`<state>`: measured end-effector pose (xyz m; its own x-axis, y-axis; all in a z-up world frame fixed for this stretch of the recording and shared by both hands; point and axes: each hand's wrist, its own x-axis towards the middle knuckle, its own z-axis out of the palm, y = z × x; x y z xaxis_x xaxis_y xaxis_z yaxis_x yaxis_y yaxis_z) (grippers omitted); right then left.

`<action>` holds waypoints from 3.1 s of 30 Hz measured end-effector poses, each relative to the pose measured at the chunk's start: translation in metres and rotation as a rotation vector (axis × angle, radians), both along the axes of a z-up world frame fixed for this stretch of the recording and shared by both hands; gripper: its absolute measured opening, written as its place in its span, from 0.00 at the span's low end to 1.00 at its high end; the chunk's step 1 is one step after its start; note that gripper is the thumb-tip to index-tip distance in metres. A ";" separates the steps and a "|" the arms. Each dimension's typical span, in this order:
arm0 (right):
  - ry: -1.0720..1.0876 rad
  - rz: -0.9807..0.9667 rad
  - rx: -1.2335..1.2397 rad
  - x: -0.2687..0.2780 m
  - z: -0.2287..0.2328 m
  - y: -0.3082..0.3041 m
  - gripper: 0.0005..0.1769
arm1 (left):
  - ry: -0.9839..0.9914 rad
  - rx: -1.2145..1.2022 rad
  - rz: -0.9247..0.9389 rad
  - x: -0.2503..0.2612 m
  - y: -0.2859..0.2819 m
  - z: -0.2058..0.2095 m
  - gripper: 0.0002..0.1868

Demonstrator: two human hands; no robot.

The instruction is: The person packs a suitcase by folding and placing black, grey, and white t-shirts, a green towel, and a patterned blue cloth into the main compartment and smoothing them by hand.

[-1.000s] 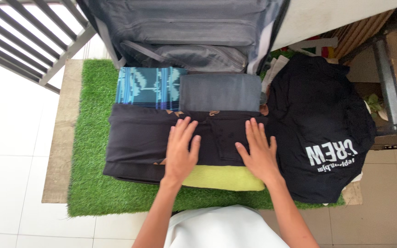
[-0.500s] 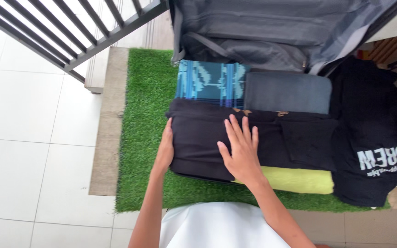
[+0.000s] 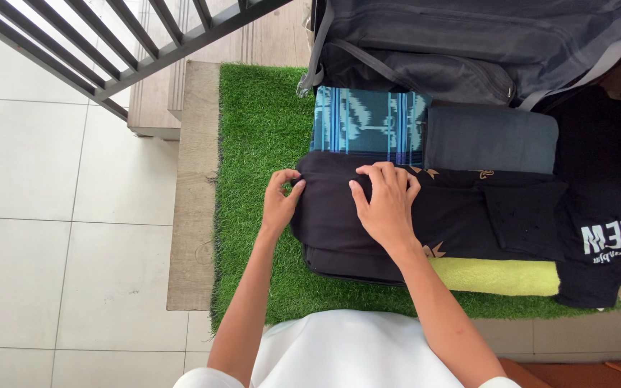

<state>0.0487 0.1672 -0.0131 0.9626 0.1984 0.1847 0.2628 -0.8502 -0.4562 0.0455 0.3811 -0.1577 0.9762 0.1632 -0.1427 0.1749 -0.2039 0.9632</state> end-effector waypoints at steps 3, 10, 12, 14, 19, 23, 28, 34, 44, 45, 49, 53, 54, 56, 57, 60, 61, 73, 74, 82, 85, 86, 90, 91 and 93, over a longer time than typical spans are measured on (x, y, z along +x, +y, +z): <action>0.115 -0.026 0.005 0.010 0.003 0.002 0.10 | -0.127 -0.028 0.007 0.006 0.017 0.006 0.08; 0.048 -0.028 0.080 0.023 0.007 0.010 0.05 | -0.022 -0.485 0.124 0.022 0.037 0.011 0.09; -0.012 0.010 0.019 0.026 0.005 0.015 0.08 | 0.084 -0.409 0.081 0.026 0.031 0.002 0.10; -0.022 0.013 -0.003 0.022 0.006 0.017 0.11 | 0.284 -0.343 0.042 0.021 0.016 -0.008 0.17; 0.046 0.039 -0.058 -0.003 0.009 0.017 0.22 | 0.586 -0.413 0.003 -0.012 0.000 -0.020 0.34; 0.041 0.105 -0.236 -0.016 -0.001 0.028 0.33 | 0.640 -0.561 -0.003 -0.020 -0.001 -0.010 0.40; 0.047 0.112 -0.291 -0.016 -0.008 0.028 0.36 | 0.645 -0.818 0.081 -0.018 0.013 0.014 0.32; 0.026 0.113 -0.251 -0.018 -0.009 0.029 0.37 | 0.306 -1.042 0.018 -0.012 0.027 0.075 0.33; 0.478 0.118 2.081 -0.026 -0.003 -0.055 0.40 | 0.165 -0.670 -0.568 -0.019 -0.066 0.178 0.43; 0.599 0.186 2.366 -0.030 -0.006 -0.070 0.42 | 0.191 -0.742 -0.665 -0.023 -0.075 0.183 0.41; 0.521 -0.168 2.343 -0.032 -0.031 -0.110 0.40 | 0.169 -0.472 -0.354 -0.031 -0.104 0.174 0.24; 0.489 -0.096 2.300 -0.031 -0.037 -0.137 0.43 | -0.164 0.103 -0.218 -0.043 -0.118 0.168 0.16; 0.468 -0.074 2.279 -0.032 -0.036 -0.142 0.43 | -0.216 0.231 -0.210 -0.046 -0.123 0.169 0.17; 0.481 -0.070 2.358 -0.033 -0.033 -0.156 0.43 | -0.212 0.355 -0.205 -0.049 -0.137 0.170 0.21; 0.486 -0.066 2.397 -0.033 -0.032 -0.163 0.43 | -0.212 0.417 -0.202 -0.049 -0.144 0.171 0.23; 0.457 -0.108 2.276 -0.033 -0.035 -0.183 0.44 | -0.225 0.622 -0.247 -0.050 -0.163 0.171 0.29; 0.446 -0.104 2.278 -0.036 -0.037 -0.191 0.43 | -0.227 0.644 -0.252 -0.051 -0.169 0.170 0.29; 0.685 -0.505 2.035 -0.033 -0.067 -0.269 0.19 | -0.127 0.461 -0.187 -0.049 -0.200 0.172 0.29; 0.703 -0.506 2.042 -0.031 -0.067 -0.275 0.18 | -0.110 0.542 -0.193 -0.048 -0.202 0.171 0.25; 0.476 -0.540 1.562 -0.024 -0.030 -0.284 0.34 | -0.115 0.789 -0.135 -0.034 -0.208 0.157 0.31; 0.283 -0.517 1.335 -0.026 -0.016 -0.281 0.37 | -0.070 0.869 -0.147 -0.026 -0.211 0.152 0.27; 0.241 -0.525 1.312 -0.027 -0.012 -0.279 0.37 | -0.065 0.873 -0.144 -0.024 -0.212 0.151 0.25; 0.083 -0.428 0.808 -0.032 0.004 -0.263 0.36 | -0.156 0.860 -0.157 -0.013 -0.211 0.150 0.18; 0.050 -0.404 0.652 -0.036 0.010 -0.261 0.34 | -0.129 0.784 -0.180 -0.012 -0.212 0.151 0.16; -0.019 -0.348 0.344 -0.041 0.017 -0.256 0.30 | -0.078 0.632 -0.222 -0.009 -0.212 0.155 0.12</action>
